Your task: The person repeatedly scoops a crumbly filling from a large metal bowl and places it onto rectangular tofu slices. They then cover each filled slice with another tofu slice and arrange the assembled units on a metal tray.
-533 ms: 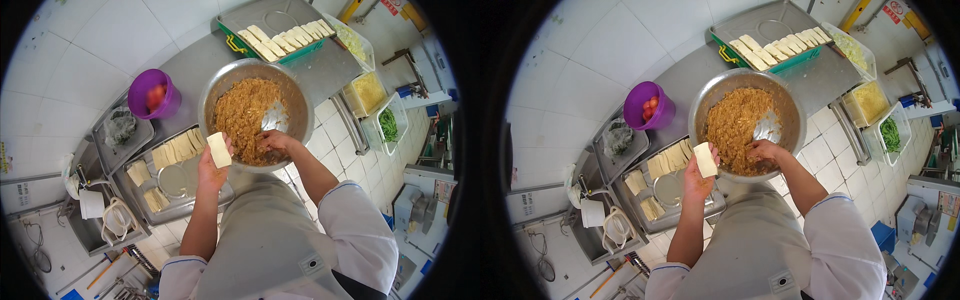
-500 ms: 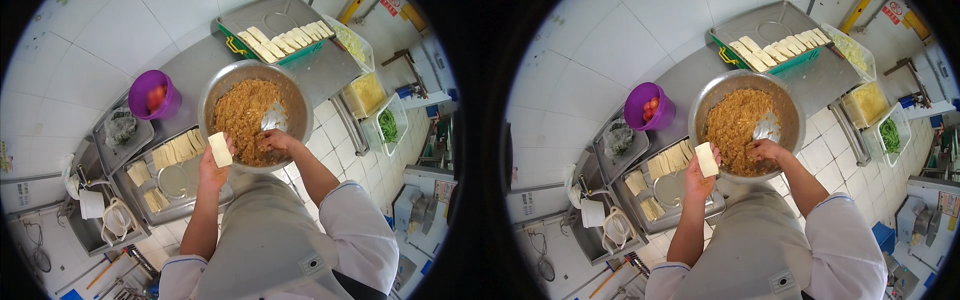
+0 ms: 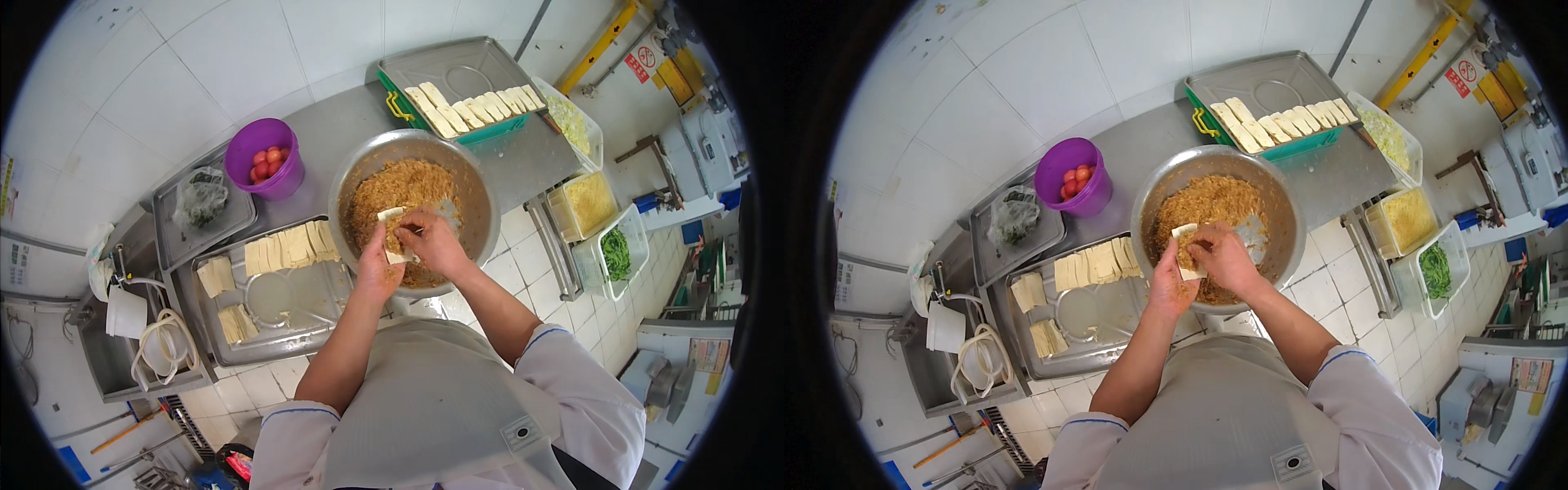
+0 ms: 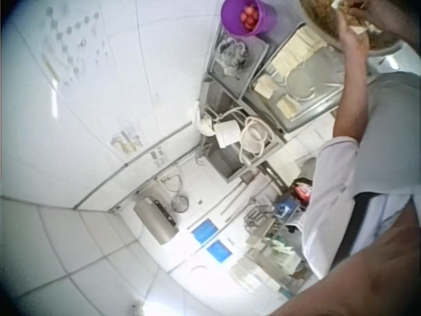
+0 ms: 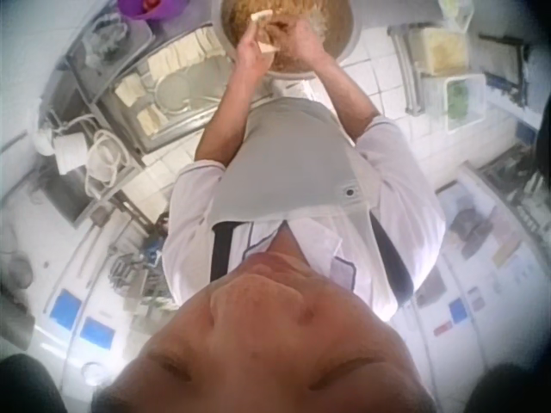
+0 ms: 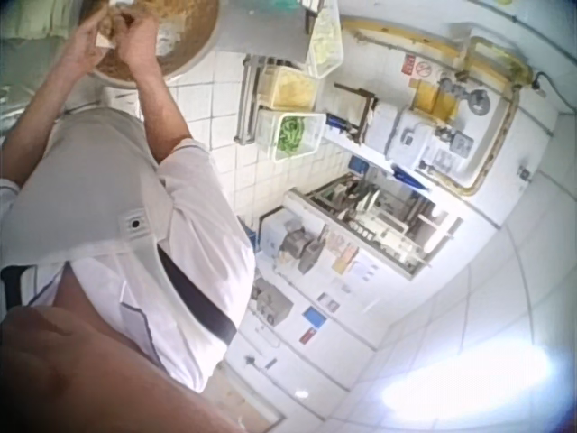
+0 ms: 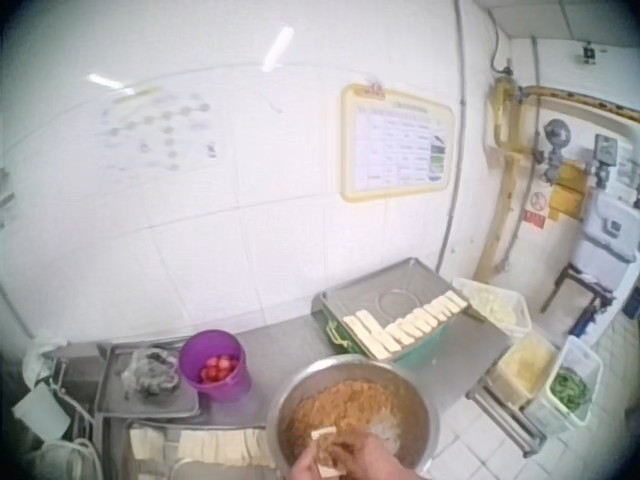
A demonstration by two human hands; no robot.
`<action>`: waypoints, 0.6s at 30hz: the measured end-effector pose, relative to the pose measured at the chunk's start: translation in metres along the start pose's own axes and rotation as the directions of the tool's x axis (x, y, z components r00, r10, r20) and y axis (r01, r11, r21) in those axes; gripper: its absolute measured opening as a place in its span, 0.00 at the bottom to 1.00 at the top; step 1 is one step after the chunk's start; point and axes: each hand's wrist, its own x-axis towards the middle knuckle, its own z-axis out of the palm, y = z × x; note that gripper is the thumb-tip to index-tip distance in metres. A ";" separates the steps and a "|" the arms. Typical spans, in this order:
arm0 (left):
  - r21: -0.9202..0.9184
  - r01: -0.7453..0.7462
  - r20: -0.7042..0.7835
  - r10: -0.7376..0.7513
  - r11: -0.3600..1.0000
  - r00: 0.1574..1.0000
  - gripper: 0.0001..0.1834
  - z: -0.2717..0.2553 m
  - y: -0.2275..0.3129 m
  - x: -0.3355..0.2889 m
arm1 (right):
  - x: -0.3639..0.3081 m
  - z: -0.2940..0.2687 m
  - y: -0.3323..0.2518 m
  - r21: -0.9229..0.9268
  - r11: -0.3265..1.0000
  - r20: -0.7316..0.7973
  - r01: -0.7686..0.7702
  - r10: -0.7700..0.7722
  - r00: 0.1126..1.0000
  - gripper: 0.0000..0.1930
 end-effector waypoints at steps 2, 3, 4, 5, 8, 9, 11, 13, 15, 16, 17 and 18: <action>0.010 -0.016 -0.033 0.016 1.000 0.999 0.24 0.004 0.002 -0.003 | 0.000 0.002 -0.006 0.058 0.998 -0.075 -0.002 0.006 0.997 0.10; 0.021 -0.026 -0.054 0.027 0.999 0.998 0.24 0.006 0.003 -0.005 | -0.001 0.002 -0.008 0.150 0.988 -0.086 -0.030 0.043 0.995 0.11; 0.032 -0.035 -0.076 0.038 0.999 0.996 0.23 0.006 0.003 -0.006 | -0.003 0.002 -0.009 0.240 0.969 -0.092 -0.058 0.082 0.992 0.13; 0.059 -0.056 -0.063 0.059 0.997 0.996 0.23 0.006 0.003 -0.007 | -0.005 0.002 -0.009 0.232 0.972 -0.087 -0.025 0.047 0.995 0.14; 0.139 -0.083 -0.079 0.094 0.987 0.992 0.22 0.006 0.000 -0.009 | -0.007 0.000 -0.008 0.171 0.983 -0.075 0.066 -0.053 0.996 0.15; 0.166 -0.071 -0.121 0.091 0.984 0.988 0.22 0.006 0.000 -0.009 | -0.007 -0.001 -0.007 0.123 0.988 -0.074 0.095 -0.087 0.994 0.15; 0.131 -0.027 -0.150 0.047 0.991 0.988 0.22 0.005 0.000 -0.008 | -0.004 -0.002 -0.005 0.064 0.993 -0.066 0.103 -0.098 0.993 0.15; 0.008 0.034 -0.122 -0.033 0.999 0.992 0.22 0.004 0.003 -0.009 | -0.001 -0.003 -0.004 0.044 0.997 -0.054 0.058 -0.056 0.997 0.15; -0.021 0.038 -0.023 -0.038 0.999 0.999 0.23 0.001 0.008 -0.013 | -0.001 -0.003 -0.004 0.043 0.992 -0.054 0.114 -0.112 0.992 0.14; -0.037 0.050 -0.026 -0.051 0.998 0.998 0.24 0.001 0.010 -0.016 | -0.001 -0.003 -0.004 0.042 0.989 -0.053 0.144 -0.141 0.989 0.14; 0.026 0.013 0.041 -0.014 1.000 0.999 0.26 0.001 0.011 -0.017 | -0.002 -0.003 -0.004 0.070 0.988 -0.055 0.135 -0.131 0.990 0.14; 0.087 -0.013 0.055 0.008 0.996 0.998 0.28 0.002 0.011 -0.019 | -0.003 -0.003 -0.005 0.097 0.987 -0.057 0.125 -0.119 0.991 0.14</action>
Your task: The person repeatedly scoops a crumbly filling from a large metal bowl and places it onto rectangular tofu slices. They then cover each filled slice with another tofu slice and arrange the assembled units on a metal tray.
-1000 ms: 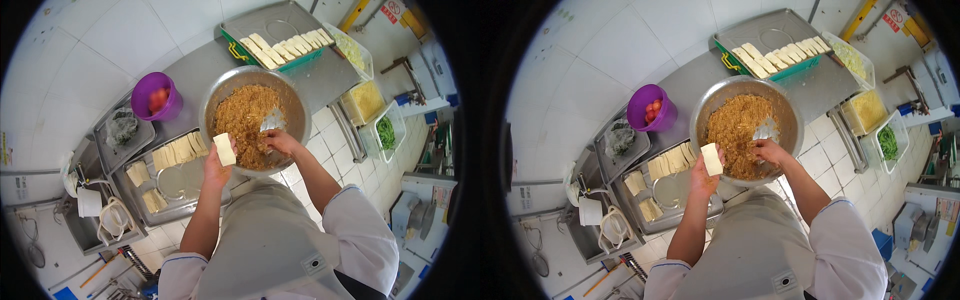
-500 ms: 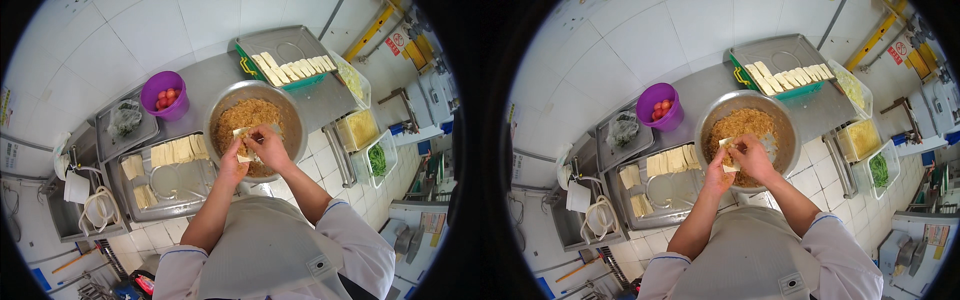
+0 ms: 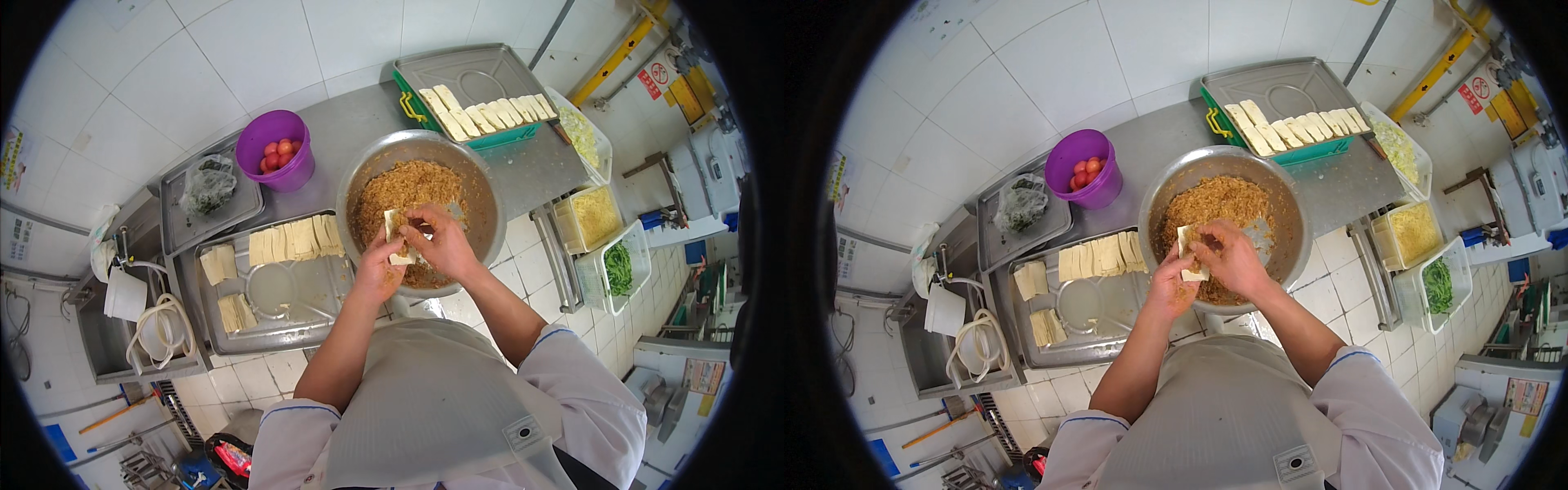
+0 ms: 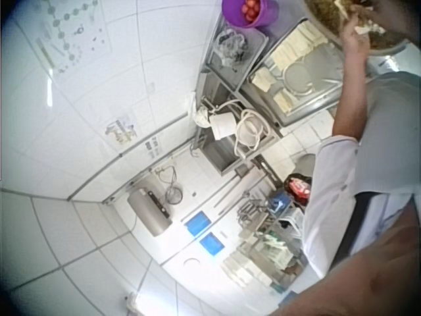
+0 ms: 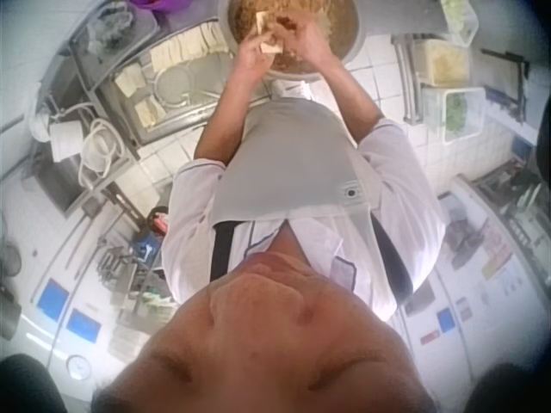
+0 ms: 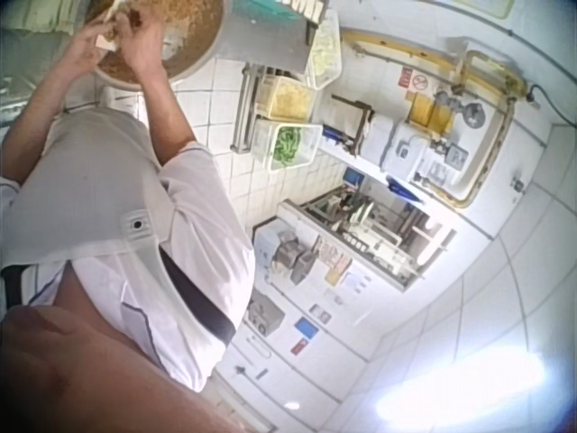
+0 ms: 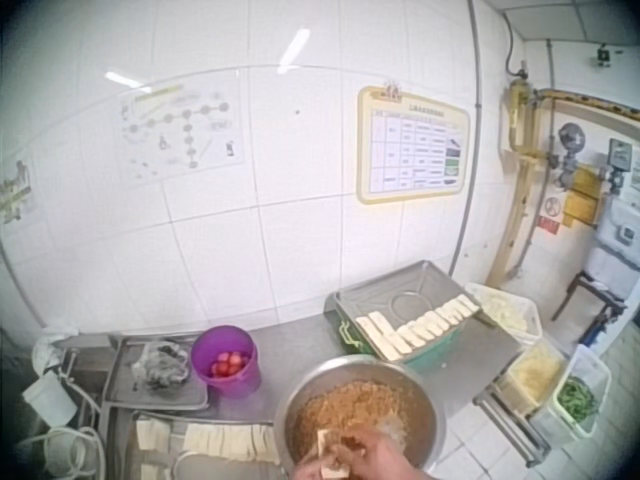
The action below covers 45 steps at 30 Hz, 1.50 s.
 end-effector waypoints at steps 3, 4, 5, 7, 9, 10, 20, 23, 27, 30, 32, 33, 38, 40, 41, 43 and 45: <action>0.091 -0.033 0.011 0.032 0.995 0.999 0.32 0.003 -0.002 -0.001 | 0.000 -0.002 -0.002 0.046 0.999 0.004 0.006 -0.006 1.000 0.13; 0.105 -0.044 0.026 0.041 0.993 0.999 0.34 0.004 -0.002 -0.001 | 0.001 -0.003 -0.002 0.058 0.998 -0.001 0.014 -0.014 1.000 0.13; 0.118 -0.045 0.018 0.043 0.992 0.999 0.33 0.005 -0.002 -0.001 | 0.002 -0.005 -0.003 0.046 0.999 0.022 0.025 -0.026 0.999 0.14; 0.149 -0.053 0.014 0.051 0.987 0.999 0.32 0.006 -0.001 0.000 | 0.002 -0.008 -0.004 0.026 0.999 0.059 0.044 -0.045 0.997 0.16; 0.038 -0.042 0.009 0.042 0.998 0.999 0.29 0.007 0.001 0.001 | -0.001 -0.009 -0.005 -0.112 0.979 0.056 0.168 -0.163 0.985 0.21; -0.013 -0.034 -0.003 0.034 0.999 0.999 0.28 0.009 0.003 0.002 | -0.004 -0.008 -0.006 -0.179 0.957 0.064 0.227 -0.219 0.974 0.24; -0.171 -0.099 -0.041 0.093 0.980 0.995 0.36 0.028 0.012 0.012 | -0.028 0.017 -0.006 -0.353 0.820 0.259 0.451 -0.378 0.889 0.36; -0.184 -0.088 -0.026 0.085 0.979 0.996 0.34 0.027 0.016 0.019 | -0.028 0.012 -0.003 -0.306 0.814 0.274 0.494 -0.421 0.865 0.35; -0.118 -0.050 -0.078 0.041 0.992 0.996 0.31 0.026 0.018 0.017 | -0.025 0.004 -0.006 -0.262 0.835 0.243 0.484 -0.428 0.870 0.35; -0.060 -0.010 -0.112 0.003 0.998 0.994 0.28 0.026 0.015 0.013 | -0.015 0.000 -0.009 -0.290 0.854 0.150 0.431 -0.404 0.902 0.33; 0.002 -0.022 -0.157 0.022 1.000 0.987 0.26 0.029 0.010 0.013 | -0.006 -0.001 -0.010 -0.368 0.825 0.235 0.429 -0.364 0.901 0.32; 0.033 -0.030 -0.186 0.035 0.999 0.982 0.26 0.029 0.010 0.012 | -0.004 -0.001 -0.010 -0.401 0.810 0.277 0.427 -0.337 0.900 0.31; -0.038 0.008 -0.228 -0.017 0.999 0.973 0.27 0.032 0.018 0.006 | -0.006 -0.009 -0.009 -0.205 0.933 0.158 0.296 -0.267 0.951 0.31; -0.020 -0.084 -0.092 0.082 0.996 0.992 0.36 0.036 0.022 0.005 | -0.010 -0.007 -0.008 -0.182 0.955 0.088 0.236 -0.223 0.971 0.34; -0.079 -0.078 -0.083 0.072 0.994 0.994 0.39 0.037 0.023 0.004 | -0.012 -0.004 -0.008 -0.201 0.955 0.074 0.220 -0.209 0.975 0.37; -0.194 -0.072 -0.022 0.069 0.978 0.997 0.46 0.040 0.026 0.001 | -0.016 0.003 -0.007 -0.199 0.959 0.048 0.203 -0.197 0.979 0.42; -0.175 -0.062 0.005 0.063 0.983 0.998 0.54 0.042 0.025 0.000 | -0.019 0.014 -0.008 -0.149 0.968 0.029 0.202 -0.200 0.979 0.48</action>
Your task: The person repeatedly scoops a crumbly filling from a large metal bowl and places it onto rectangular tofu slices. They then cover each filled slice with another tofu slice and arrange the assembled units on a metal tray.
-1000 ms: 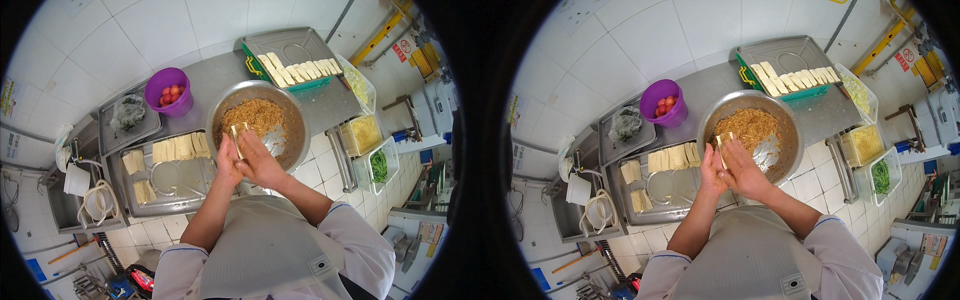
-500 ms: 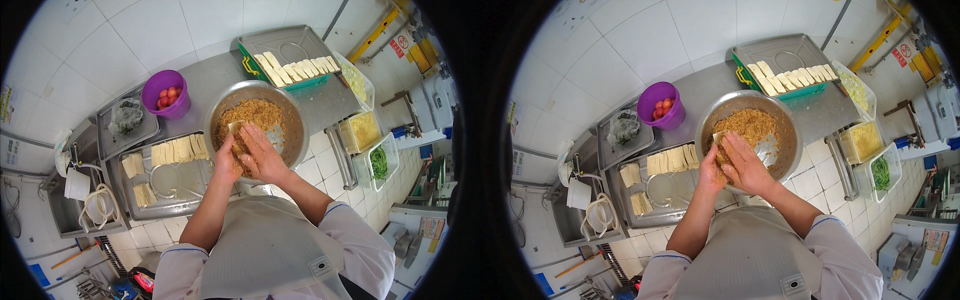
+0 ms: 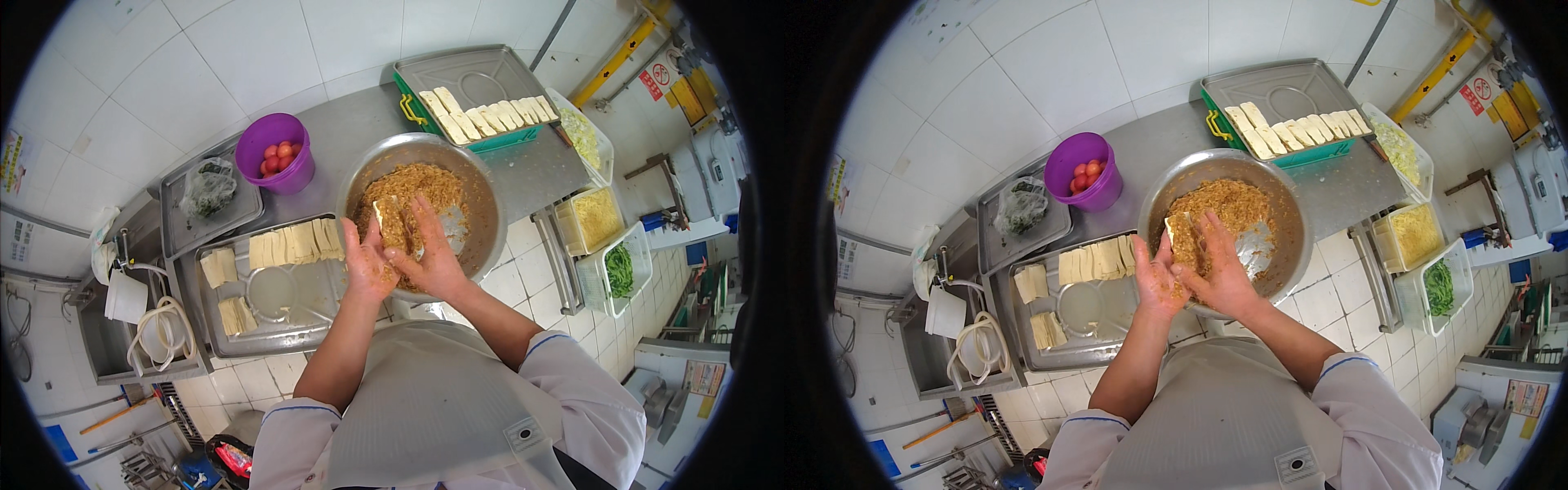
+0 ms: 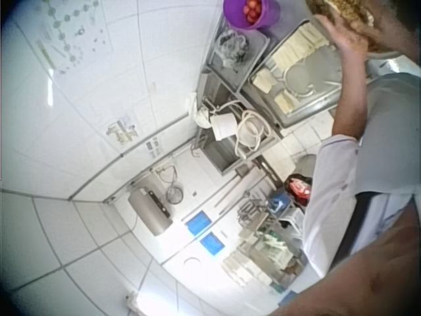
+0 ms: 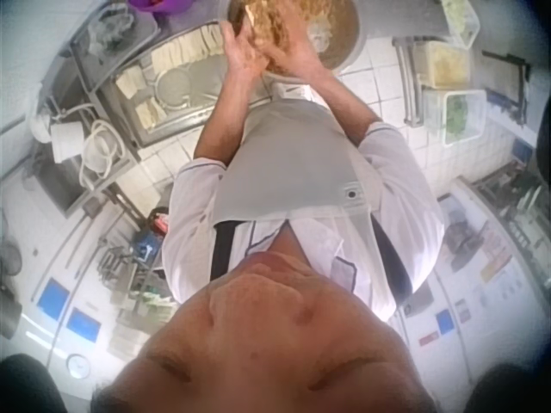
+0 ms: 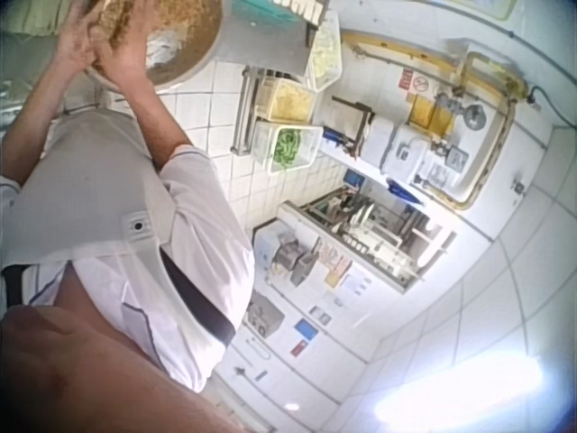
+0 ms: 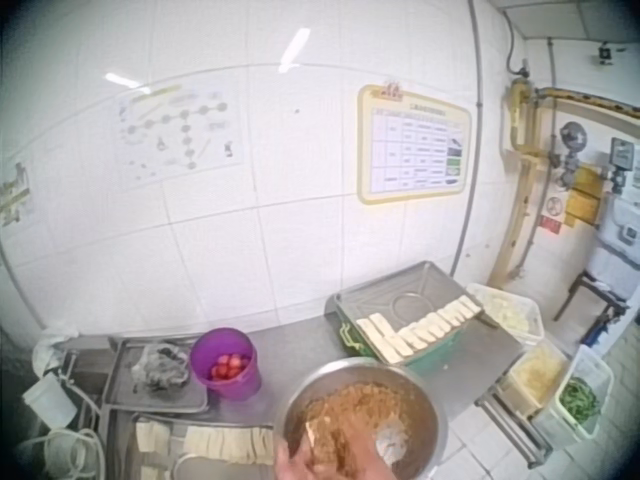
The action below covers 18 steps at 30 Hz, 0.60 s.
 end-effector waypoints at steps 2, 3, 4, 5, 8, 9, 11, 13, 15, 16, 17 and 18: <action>-0.059 0.017 0.049 -0.014 0.998 0.999 0.54 0.000 -0.001 -0.001 | 0.001 0.010 -0.001 -0.038 0.998 -0.015 -0.057 0.057 0.998 0.50; -0.056 0.021 0.035 -0.019 0.998 0.999 0.55 0.000 -0.002 -0.001 | 0.001 0.013 -0.002 -0.058 0.996 -0.029 -0.068 0.066 0.997 0.50; -0.048 0.021 0.019 -0.020 0.999 1.000 0.56 -0.001 -0.003 -0.002 | 0.002 0.015 -0.001 -0.045 0.993 -0.026 -0.110 0.108 0.994 0.50; -0.040 0.021 0.002 -0.021 0.999 1.000 0.56 -0.002 -0.003 -0.002 | 0.003 0.017 -0.001 -0.037 0.991 -0.028 -0.130 0.129 0.991 0.49; -0.082 0.015 0.040 -0.011 0.997 0.999 0.55 -0.004 -0.005 -0.001 | 0.003 0.017 0.002 -0.004 0.992 -0.043 -0.126 0.125 0.991 0.45; -0.064 -0.002 0.032 0.004 0.998 0.999 0.53 -0.004 -0.005 -0.001 | 0.003 0.017 0.002 0.009 0.991 -0.037 -0.131 0.131 0.991 0.43; -0.021 -0.029 -0.009 0.029 0.999 1.000 0.49 -0.005 -0.005 0.001 | 0.001 0.013 0.003 -0.046 0.999 -0.004 -0.004 0.004 1.000 0.39; 0.002 -0.057 -0.062 0.057 0.998 0.996 0.43 -0.005 -0.006 0.003 | 0.000 0.010 0.003 -0.098 0.991 0.024 0.089 -0.087 0.996 0.35; 0.028 -0.073 -0.079 0.075 0.997 0.994 0.37 -0.006 -0.007 0.005 | 0.001 0.007 0.001 -0.146 0.977 0.041 0.158 -0.154 0.987 0.32; 0.039 -0.077 -0.066 0.079 0.996 0.995 0.35 -0.006 -0.008 0.006 | 0.001 0.006 0.000 -0.183 0.968 0.061 0.172 -0.163 0.985 0.32; 0.050 -0.081 -0.047 0.083 0.996 0.995 0.32 -0.006 -0.008 0.007 | 0.001 0.003 -0.001 -0.213 0.961 0.086 0.178 -0.163 0.983 0.31; 0.048 -0.057 -0.076 0.061 0.997 0.995 0.31 -0.007 -0.009 0.008 | 0.001 0.001 -0.002 -0.245 0.952 0.105 0.185 -0.164 0.981 0.31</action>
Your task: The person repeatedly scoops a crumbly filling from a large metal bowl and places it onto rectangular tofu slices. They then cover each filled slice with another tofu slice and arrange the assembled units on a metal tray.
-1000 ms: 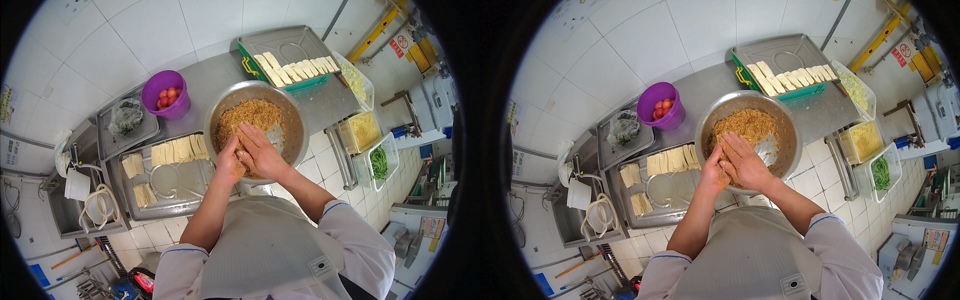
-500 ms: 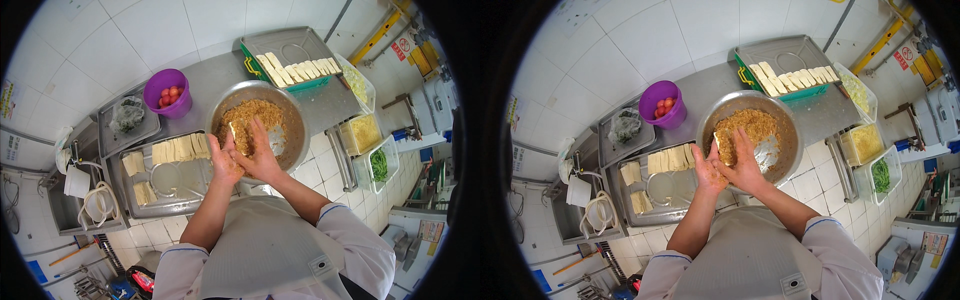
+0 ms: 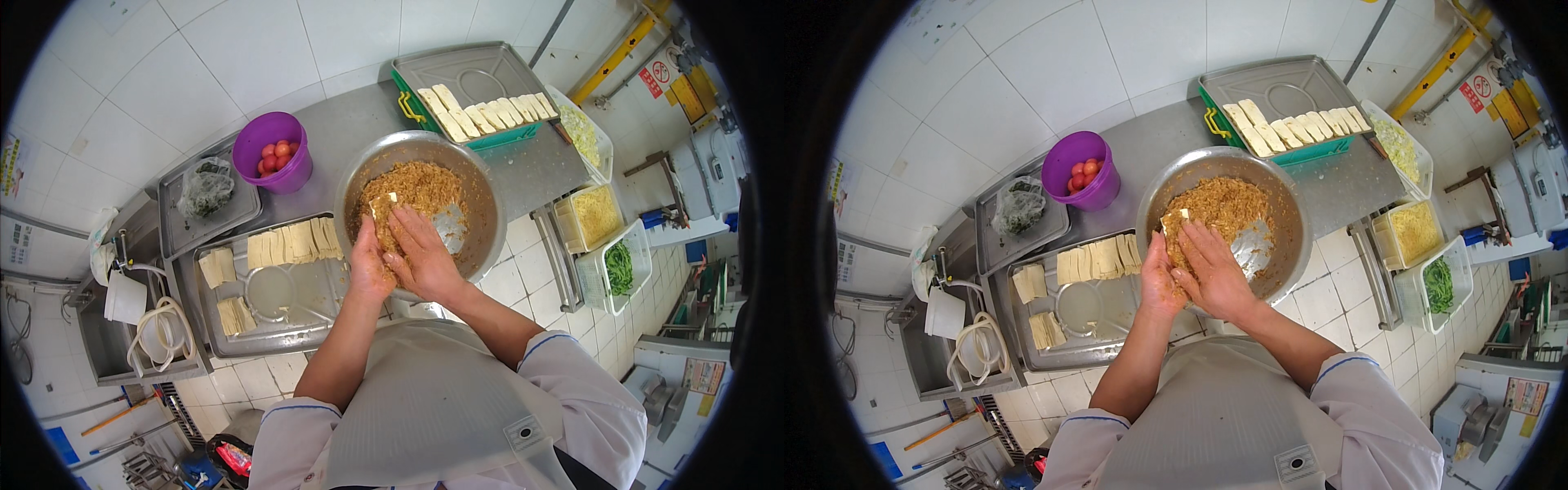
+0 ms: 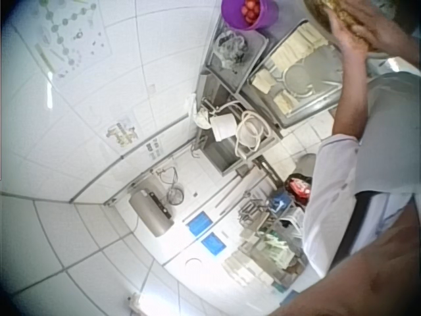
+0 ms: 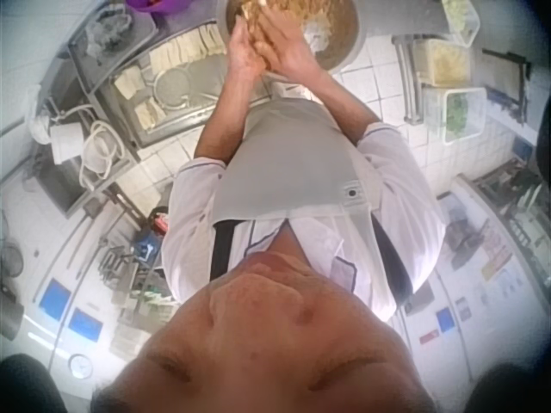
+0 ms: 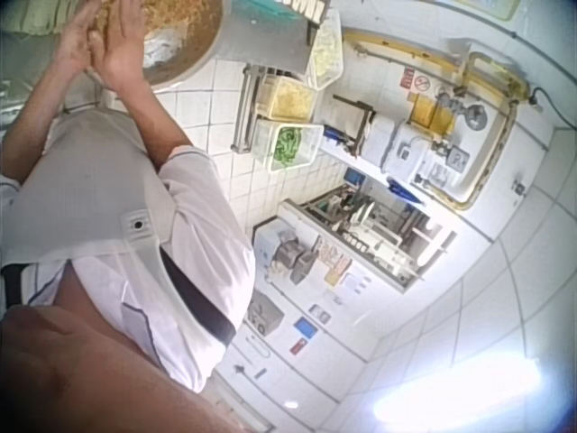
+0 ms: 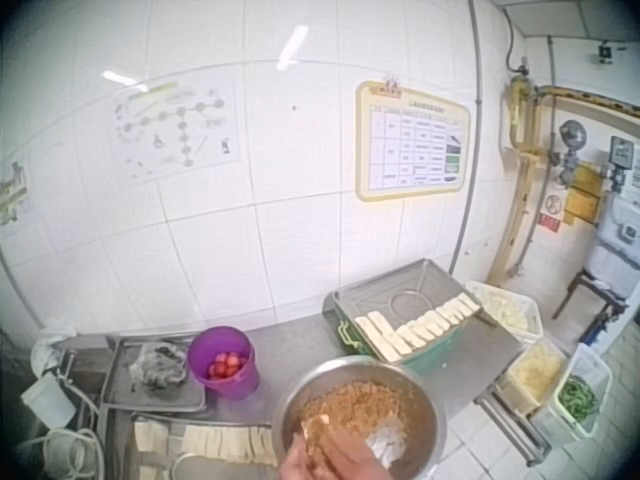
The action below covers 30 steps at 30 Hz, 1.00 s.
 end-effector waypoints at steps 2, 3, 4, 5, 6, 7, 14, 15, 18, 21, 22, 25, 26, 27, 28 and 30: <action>-0.002 0.048 -0.042 -0.048 0.999 0.998 0.30 -0.002 -0.001 0.001 | 0.000 -0.002 -0.001 0.023 0.999 -0.022 -0.023 0.023 0.999 0.31; -0.009 0.061 -0.037 -0.061 0.998 0.997 0.29 -0.003 0.000 0.001 | 0.002 -0.003 -0.001 0.029 0.999 -0.030 -0.019 0.020 0.999 0.31; -0.016 0.074 -0.033 -0.075 0.997 0.997 0.29 -0.004 0.000 0.001 | 0.003 -0.003 0.000 0.017 1.000 -0.017 -0.012 0.012 1.000 0.31; -0.032 0.093 -0.039 -0.094 0.995 0.995 0.29 -0.005 -0.001 0.000 | 0.005 -0.004 0.001 0.000 1.000 0.002 0.005 -0.005 1.000 0.31; -0.025 0.088 -0.008 -0.088 0.996 0.996 0.28 -0.006 -0.001 0.000 | 0.005 -0.004 0.001 -0.014 1.000 0.014 0.020 -0.019 1.000 0.31; -0.025 0.085 0.016 -0.085 0.996 0.996 0.27 -0.007 0.000 0.000 | 0.006 -0.004 0.000 0.026 1.000 0.004 -0.012 0.012 1.000 0.32; 0.016 -0.025 -0.060 0.026 1.000 0.998 0.25 -0.008 0.004 0.001 | 0.000 -0.006 -0.002 0.227 0.964 -0.143 -0.137 0.172 0.975 0.31; 0.019 -0.042 -0.031 0.042 0.999 0.999 0.25 -0.008 0.004 0.001 | -0.002 -0.007 -0.001 0.208 0.972 -0.153 -0.112 0.146 0.977 0.31; 0.029 -0.060 -0.022 0.060 0.998 0.998 0.24 -0.009 0.004 0.003 | -0.007 -0.006 0.004 0.147 0.989 -0.146 0.016 0.006 0.989 0.28; 0.009 -0.043 -0.018 0.043 0.999 0.999 0.25 -0.011 0.005 0.004 | -0.011 -0.002 0.007 0.101 0.994 -0.068 0.052 -0.046 0.997 0.21; -0.006 -0.036 -0.019 0.036 0.999 0.999 0.25 -0.011 0.005 0.004 | -0.012 -0.001 0.008 0.083 0.995 -0.075 0.057 -0.051 0.996 0.20; -0.038 -0.051 -0.019 0.050 0.998 0.999 0.26 -0.012 0.006 0.005 | -0.013 -0.001 0.014 0.092 0.993 -0.083 0.076 -0.068 0.994 0.16; -0.046 -0.053 -0.049 0.051 0.998 0.998 0.26 -0.012 0.007 0.004 | -0.013 -0.001 0.017 0.107 0.992 -0.078 0.069 -0.061 0.995 0.16; -0.067 -0.070 -0.050 0.067 0.995 0.997 0.26 -0.012 0.008 0.004 | -0.015 -0.001 0.021 0.138 0.988 -0.089 0.075 -0.063 0.994 0.16; -0.087 -0.083 -0.082 0.075 0.993 0.994 0.25 -0.013 0.012 0.004 | -0.018 -0.001 0.026 0.138 0.990 -0.081 0.031 -0.020 0.996 0.16; -0.072 -0.131 -0.105 0.123 0.989 0.987 0.24 -0.017 0.017 0.001 | -0.029 0.001 0.039 0.166 0.985 -0.059 -0.054 0.064 0.996 0.16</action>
